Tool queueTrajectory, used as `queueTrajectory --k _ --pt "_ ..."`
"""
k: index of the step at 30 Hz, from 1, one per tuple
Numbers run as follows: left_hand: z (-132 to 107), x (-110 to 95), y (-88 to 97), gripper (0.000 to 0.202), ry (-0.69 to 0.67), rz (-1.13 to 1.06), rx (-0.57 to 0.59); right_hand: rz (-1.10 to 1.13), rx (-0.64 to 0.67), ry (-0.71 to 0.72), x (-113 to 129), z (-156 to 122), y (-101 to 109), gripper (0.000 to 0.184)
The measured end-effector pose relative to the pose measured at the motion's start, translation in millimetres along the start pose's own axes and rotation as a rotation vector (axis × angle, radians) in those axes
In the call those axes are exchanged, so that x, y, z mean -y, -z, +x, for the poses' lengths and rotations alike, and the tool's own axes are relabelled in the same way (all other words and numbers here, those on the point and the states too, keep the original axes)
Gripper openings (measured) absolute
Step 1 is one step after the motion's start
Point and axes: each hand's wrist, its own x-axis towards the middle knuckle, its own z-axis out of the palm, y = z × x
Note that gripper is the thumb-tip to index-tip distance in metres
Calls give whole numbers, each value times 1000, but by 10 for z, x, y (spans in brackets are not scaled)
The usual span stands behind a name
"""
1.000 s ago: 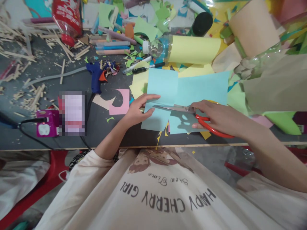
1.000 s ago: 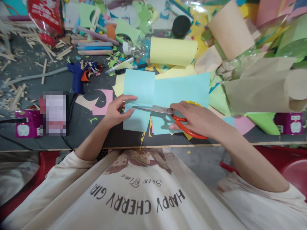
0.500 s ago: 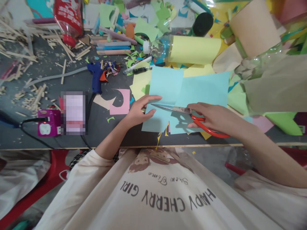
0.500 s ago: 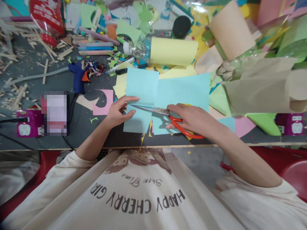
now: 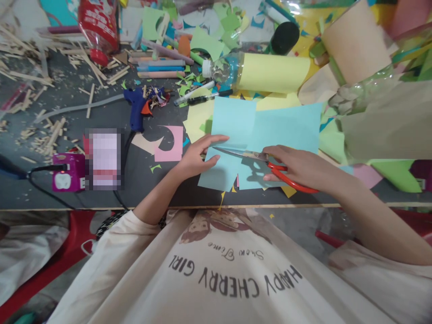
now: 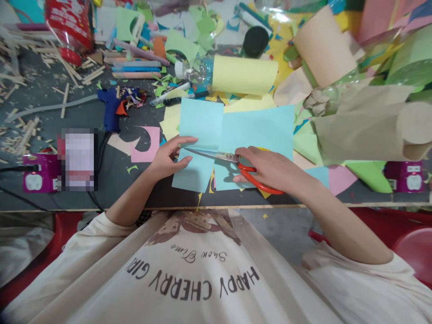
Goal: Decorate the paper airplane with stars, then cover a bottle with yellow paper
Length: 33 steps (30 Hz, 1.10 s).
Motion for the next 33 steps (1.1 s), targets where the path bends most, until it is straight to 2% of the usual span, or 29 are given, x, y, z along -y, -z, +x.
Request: queueTrajectory --k 6,26,29,33 --pt "15 -31 -11 46 -22 -1 20 -27 57 -16 51 37 17 67" --pt "34 -52 -2 49 31 -8 61 -14 13 17 16 66 -20 60" --pt "31 -58 5 50 27 1 61 -27 -20 17 -16 26 -73 63" --pt "26 -53 14 50 14 14 20 -37 -128 -21 -105 -78 -177 65"
